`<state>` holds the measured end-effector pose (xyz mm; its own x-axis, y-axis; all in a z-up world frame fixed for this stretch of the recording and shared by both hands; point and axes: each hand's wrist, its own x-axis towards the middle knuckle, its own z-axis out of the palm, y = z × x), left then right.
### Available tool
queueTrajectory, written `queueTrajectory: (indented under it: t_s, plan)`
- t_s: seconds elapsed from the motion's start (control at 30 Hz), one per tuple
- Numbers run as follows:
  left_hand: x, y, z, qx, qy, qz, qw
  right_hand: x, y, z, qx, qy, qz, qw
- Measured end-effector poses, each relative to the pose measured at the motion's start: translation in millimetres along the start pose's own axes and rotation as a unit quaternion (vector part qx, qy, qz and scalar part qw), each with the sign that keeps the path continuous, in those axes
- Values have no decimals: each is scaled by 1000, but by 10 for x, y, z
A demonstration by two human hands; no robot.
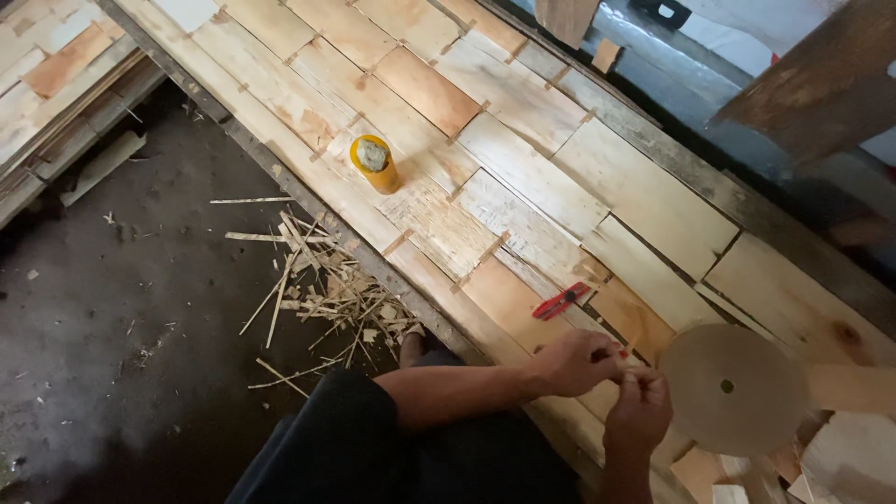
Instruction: Assembling and gluing together thin wood slats on a workbench to form a panel.
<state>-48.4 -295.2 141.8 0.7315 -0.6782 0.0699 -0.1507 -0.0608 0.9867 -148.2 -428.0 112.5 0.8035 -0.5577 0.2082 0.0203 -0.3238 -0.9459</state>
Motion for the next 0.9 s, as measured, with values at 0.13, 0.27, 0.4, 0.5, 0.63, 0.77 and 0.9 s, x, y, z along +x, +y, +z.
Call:
queueTrajectory:
  t_s: [0.13,0.27,0.4,0.5,0.63,0.77,0.9]
  plan:
    - [22,-240,100,-190,16,-101,976,137,-181,-42,56,45,105,992]
    - [77,-531,88,-96,91,-81,988,272,-181,-228,88,140,204,965]
    - [183,-883,193,-338,154,-67,926,251,83,-496,49,100,102,989]
    - [153,-767,132,-350,146,-99,920,203,37,-495,100,73,65,990]
    - [131,-477,15,-405,123,-164,891,157,-393,-554,51,113,101,987]
    - [0,-207,-199,-209,109,-121,964,-178,-321,-1123,-505,132,-161,838]
    - [-39,-111,-354,-90,68,-101,988,-108,624,-2089,-365,98,-42,925]
